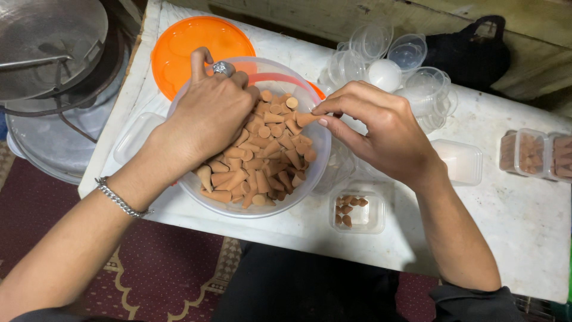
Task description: The person picks small brown cone-shaped items from a large transparent container and places them one by one into small clear plastic containers on the table. The person arranges the cones neatly inside each container and stacks filled containers to the side.
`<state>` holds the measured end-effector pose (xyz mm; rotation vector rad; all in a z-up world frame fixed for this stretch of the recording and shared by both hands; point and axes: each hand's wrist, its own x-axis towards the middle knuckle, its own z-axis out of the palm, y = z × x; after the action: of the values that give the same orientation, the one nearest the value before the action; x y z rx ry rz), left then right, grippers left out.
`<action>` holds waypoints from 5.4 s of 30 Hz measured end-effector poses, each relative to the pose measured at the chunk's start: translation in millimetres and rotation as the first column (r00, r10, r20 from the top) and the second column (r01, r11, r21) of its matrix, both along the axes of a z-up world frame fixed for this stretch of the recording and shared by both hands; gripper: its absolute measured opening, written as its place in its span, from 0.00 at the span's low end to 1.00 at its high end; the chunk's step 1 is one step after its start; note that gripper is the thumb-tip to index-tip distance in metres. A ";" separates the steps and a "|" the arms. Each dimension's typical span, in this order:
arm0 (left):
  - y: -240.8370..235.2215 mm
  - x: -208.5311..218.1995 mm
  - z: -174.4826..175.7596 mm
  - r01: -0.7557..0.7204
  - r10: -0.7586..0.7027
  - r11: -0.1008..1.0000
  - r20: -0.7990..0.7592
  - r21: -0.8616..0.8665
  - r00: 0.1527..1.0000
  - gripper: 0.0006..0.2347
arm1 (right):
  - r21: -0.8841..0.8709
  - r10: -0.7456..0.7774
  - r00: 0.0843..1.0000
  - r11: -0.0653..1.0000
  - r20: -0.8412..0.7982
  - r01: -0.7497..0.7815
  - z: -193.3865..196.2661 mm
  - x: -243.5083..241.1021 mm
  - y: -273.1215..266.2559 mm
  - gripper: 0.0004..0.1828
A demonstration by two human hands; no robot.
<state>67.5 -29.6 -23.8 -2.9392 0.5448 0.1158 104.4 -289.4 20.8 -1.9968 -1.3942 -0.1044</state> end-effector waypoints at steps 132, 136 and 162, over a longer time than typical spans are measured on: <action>-176.8 -110.8 -83.8 -0.338 0.007 0.515 -0.391 -0.787 0.920 0.30 | -0.374 -0.409 0.907 0.860 -0.099 0.347 -137.4 -107.4 -148.1 0.04; -176.9 -110.8 -81.3 -0.338 0.003 0.518 -0.393 -0.786 0.919 0.30 | -0.375 -0.414 0.906 0.857 -0.092 0.354 -136.3 -107.7 -146.5 0.03; -176.1 -112.1 -77.4 -0.357 -0.001 0.503 -0.414 -0.787 0.910 0.31 | -0.393 -0.433 0.899 0.839 -0.066 0.375 -130.3 -108.2 -143.5 0.04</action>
<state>-44.7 -205.7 -101.3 -4.0152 0.3820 0.6049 -3.7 -432.8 -109.5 -2.5397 -0.9202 0.1344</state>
